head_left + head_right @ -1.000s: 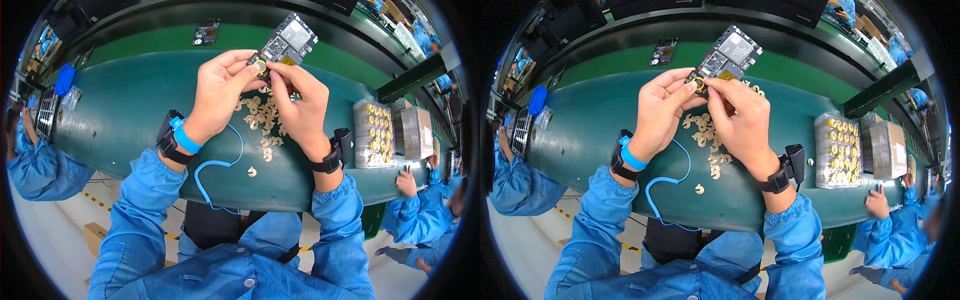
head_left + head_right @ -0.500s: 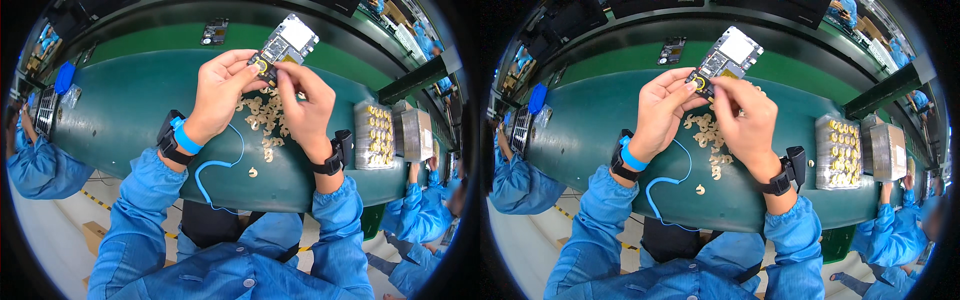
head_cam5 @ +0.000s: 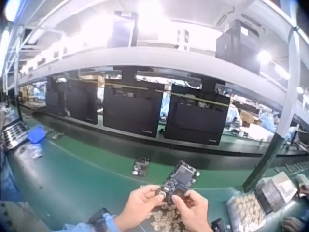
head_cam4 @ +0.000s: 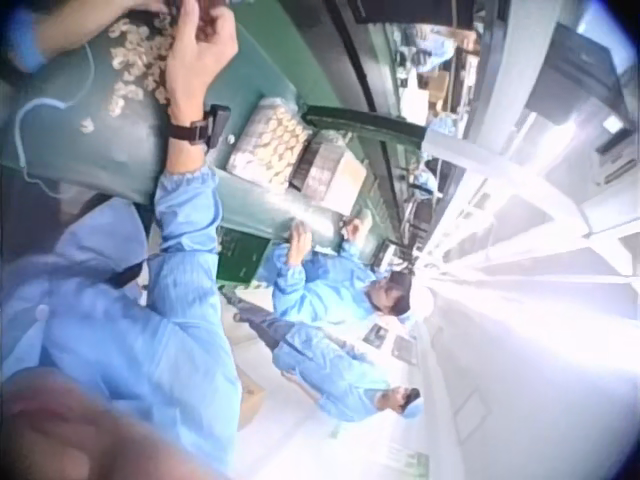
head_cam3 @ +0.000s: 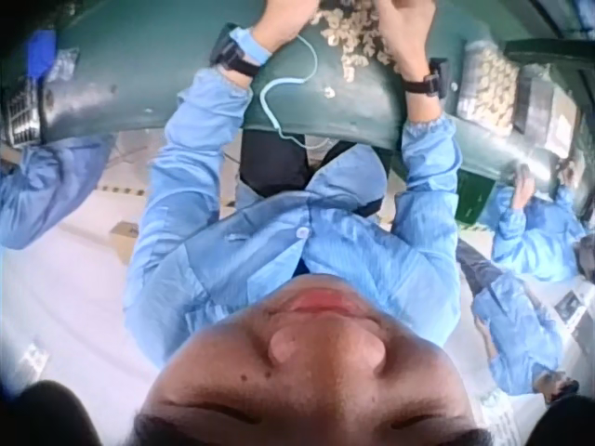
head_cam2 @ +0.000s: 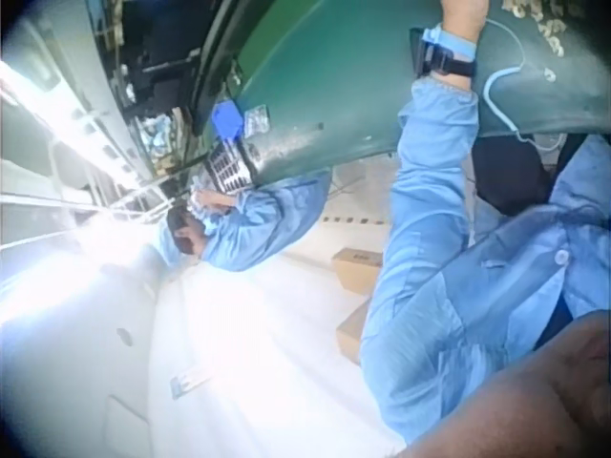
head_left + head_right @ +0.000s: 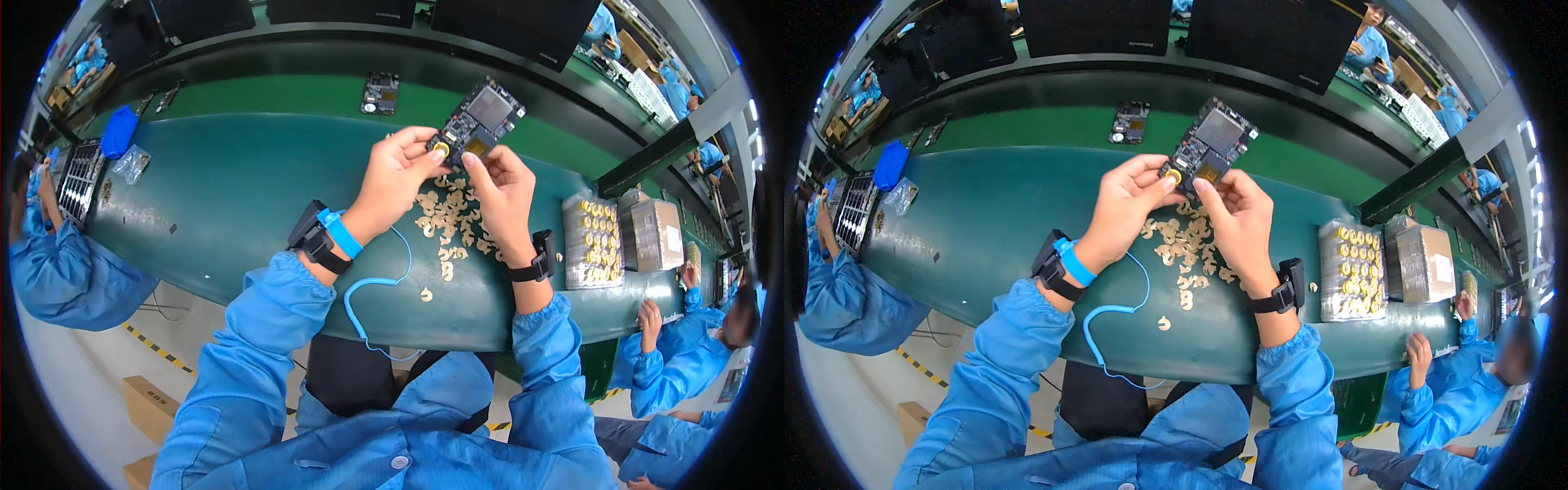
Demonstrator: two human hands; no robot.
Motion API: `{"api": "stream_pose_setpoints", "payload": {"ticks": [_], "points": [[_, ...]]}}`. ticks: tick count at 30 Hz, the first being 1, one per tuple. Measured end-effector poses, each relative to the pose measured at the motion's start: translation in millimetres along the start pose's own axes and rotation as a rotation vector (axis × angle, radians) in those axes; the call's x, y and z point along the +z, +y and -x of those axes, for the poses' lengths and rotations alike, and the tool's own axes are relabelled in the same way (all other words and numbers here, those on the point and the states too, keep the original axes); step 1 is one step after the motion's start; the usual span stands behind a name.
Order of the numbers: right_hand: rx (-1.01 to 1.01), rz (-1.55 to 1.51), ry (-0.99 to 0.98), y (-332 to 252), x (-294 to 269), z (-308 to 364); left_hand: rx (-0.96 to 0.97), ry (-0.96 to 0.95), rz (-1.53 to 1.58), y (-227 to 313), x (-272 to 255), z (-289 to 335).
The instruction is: Assembling electronic circuit boards by installing components and applying yellow adhesive or seals.
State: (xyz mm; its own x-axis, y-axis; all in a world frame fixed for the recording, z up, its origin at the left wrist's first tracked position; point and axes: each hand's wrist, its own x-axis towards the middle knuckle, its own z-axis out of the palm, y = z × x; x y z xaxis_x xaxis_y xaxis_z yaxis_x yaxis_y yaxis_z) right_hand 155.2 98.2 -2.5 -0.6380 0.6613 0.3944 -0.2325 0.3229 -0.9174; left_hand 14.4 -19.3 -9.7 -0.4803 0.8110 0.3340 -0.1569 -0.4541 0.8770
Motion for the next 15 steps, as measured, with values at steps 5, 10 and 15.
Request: {"api": "stream_pose_setpoints", "payload": {"ticks": [5,10,15], "points": [[-0.163,0.047,-0.002,7.3,-2.7,2.1,-0.006,0.005,-0.006,-3.6,3.7,-2.5],[-0.043,0.061,-0.028,10.2,-6.1,-0.2,0.124,0.041,-0.136,-0.2,13.9,6.0],[0.043,-0.153,-0.073,9.6,-2.7,-1.6,0.204,0.092,-0.334,-6.8,12.2,8.1]]}}
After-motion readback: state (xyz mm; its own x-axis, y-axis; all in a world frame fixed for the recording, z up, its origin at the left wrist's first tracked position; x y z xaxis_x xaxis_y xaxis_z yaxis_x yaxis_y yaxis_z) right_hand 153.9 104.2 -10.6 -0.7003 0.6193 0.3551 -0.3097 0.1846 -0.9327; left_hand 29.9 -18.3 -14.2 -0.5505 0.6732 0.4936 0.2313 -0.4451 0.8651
